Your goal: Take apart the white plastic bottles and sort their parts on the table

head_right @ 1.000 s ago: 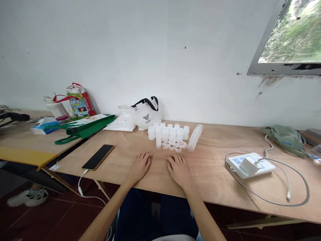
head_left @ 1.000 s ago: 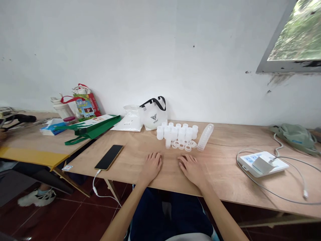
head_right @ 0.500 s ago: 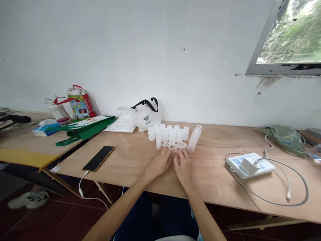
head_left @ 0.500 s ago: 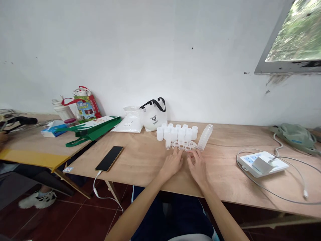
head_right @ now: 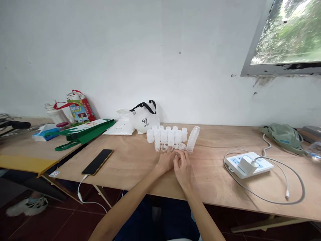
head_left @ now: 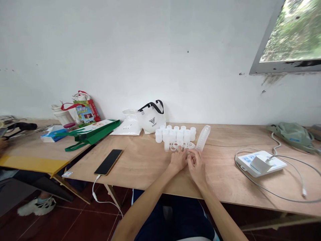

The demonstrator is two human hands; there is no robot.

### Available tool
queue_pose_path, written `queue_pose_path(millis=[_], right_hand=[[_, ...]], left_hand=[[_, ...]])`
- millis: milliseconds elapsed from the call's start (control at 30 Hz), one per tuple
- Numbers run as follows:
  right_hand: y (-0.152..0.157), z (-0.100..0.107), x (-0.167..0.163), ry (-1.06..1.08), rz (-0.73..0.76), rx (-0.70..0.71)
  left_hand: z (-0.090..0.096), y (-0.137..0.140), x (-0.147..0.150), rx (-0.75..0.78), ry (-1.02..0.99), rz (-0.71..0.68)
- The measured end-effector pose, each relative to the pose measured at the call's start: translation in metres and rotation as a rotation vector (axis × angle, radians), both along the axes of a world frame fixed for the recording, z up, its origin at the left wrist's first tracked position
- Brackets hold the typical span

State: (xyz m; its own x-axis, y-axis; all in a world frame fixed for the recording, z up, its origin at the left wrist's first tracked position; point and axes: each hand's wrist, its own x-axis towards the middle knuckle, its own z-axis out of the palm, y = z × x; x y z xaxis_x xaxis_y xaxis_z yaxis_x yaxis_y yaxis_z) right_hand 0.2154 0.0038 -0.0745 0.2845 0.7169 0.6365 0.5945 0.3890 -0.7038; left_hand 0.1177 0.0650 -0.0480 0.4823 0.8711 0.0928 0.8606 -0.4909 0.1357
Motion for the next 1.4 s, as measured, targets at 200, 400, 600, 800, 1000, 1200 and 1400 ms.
queue_pose_path(millis=[200, 400, 600, 800, 1000, 1200, 1400], right_hand=[[-0.002, 0.003, 0.000, 0.040, 0.023, -0.001], [-0.003, 0.004, 0.000, 0.080, 0.054, -0.002], [-0.001, 0.012, 0.014, 0.231, 0.057, -0.029], [-0.010, 0.060, 0.061, 0.154, 0.037, -0.017], [0.010, 0.135, 0.100, -0.665, -0.036, -0.021], [0.079, 0.178, 0.098, -1.319, 0.065, -0.164], [0.146, 0.180, 0.073, -1.366, 0.129, -0.736]], left_hand=[[0.002, 0.004, -0.003, -0.021, 0.002, -0.014], [0.006, 0.001, -0.012, -0.047, 0.000, -0.086], [0.009, -0.007, -0.028, -0.087, 0.024, -0.161], [0.011, -0.018, -0.052, -0.142, -0.019, -0.221], [0.008, -0.045, -0.077, -0.188, -0.175, -0.239], [-0.003, -0.061, -0.097, -0.157, -0.299, -0.250], [-0.013, -0.062, -0.106, -0.155, -0.357, -0.249]])
